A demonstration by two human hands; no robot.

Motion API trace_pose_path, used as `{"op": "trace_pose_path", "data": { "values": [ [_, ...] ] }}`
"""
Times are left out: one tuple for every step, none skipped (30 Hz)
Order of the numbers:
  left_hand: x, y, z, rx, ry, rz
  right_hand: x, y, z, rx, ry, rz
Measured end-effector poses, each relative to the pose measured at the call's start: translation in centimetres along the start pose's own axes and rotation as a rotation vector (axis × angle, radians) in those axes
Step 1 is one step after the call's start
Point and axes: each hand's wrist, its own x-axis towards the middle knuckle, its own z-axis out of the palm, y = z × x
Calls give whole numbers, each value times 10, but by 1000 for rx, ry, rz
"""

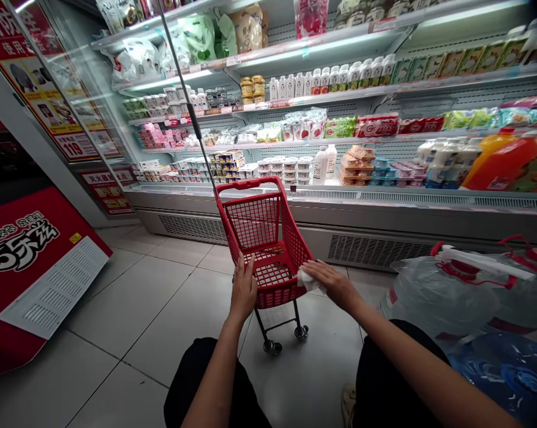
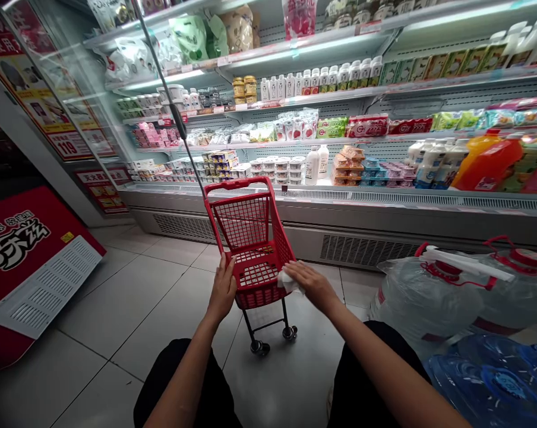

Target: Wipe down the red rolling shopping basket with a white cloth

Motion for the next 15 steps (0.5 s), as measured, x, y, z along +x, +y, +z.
{"op": "trace_pose_path", "data": {
  "values": [
    [1, -1, -2, -12, 3, -4, -3, 4, -2, -8, -8, 17],
    [1, -2, -3, -18, 11, -8, -5, 4, -2, -15, -14, 30],
    [1, -3, -4, -15, 25, -11, -5, 0, 0, -23, -12, 43],
    [1, -3, -5, 0, 47, -13, -6, -7, 4, -32, -3, 55],
    [0, -2, -5, 31, 84, -18, -5, -18, 8, -41, 9, 63],
    [-1, 0, -4, 79, 128, -22, -4, -29, 13, -48, 17, 64],
    [-3, 2, -3, 139, 173, -24, -2, -41, 17, -49, 18, 56],
    [-6, 6, -2, 204, 212, -20, 1, -52, 20, -45, 12, 37],
    [-9, 11, 0, 267, 237, -5, 4, -61, 22, -36, 0, 10],
    [-13, 16, 2, 321, 243, 21, 7, -67, 23, -22, -17, -24],
    [-17, 20, 5, 356, 231, 61, 11, -71, 22, -6, -37, -63],
    [-20, 24, 7, 377, 210, 98, 14, -72, 20, 12, -60, -105],
    [-23, 27, 9, 389, 191, 126, 18, -70, 17, 31, -83, -147],
    [-26, 29, 10, 394, 173, 145, 21, -66, 15, 49, -105, -191],
    [-28, 29, 11, 396, 159, 152, 24, -60, 12, 68, -124, -233]
  ]
}}
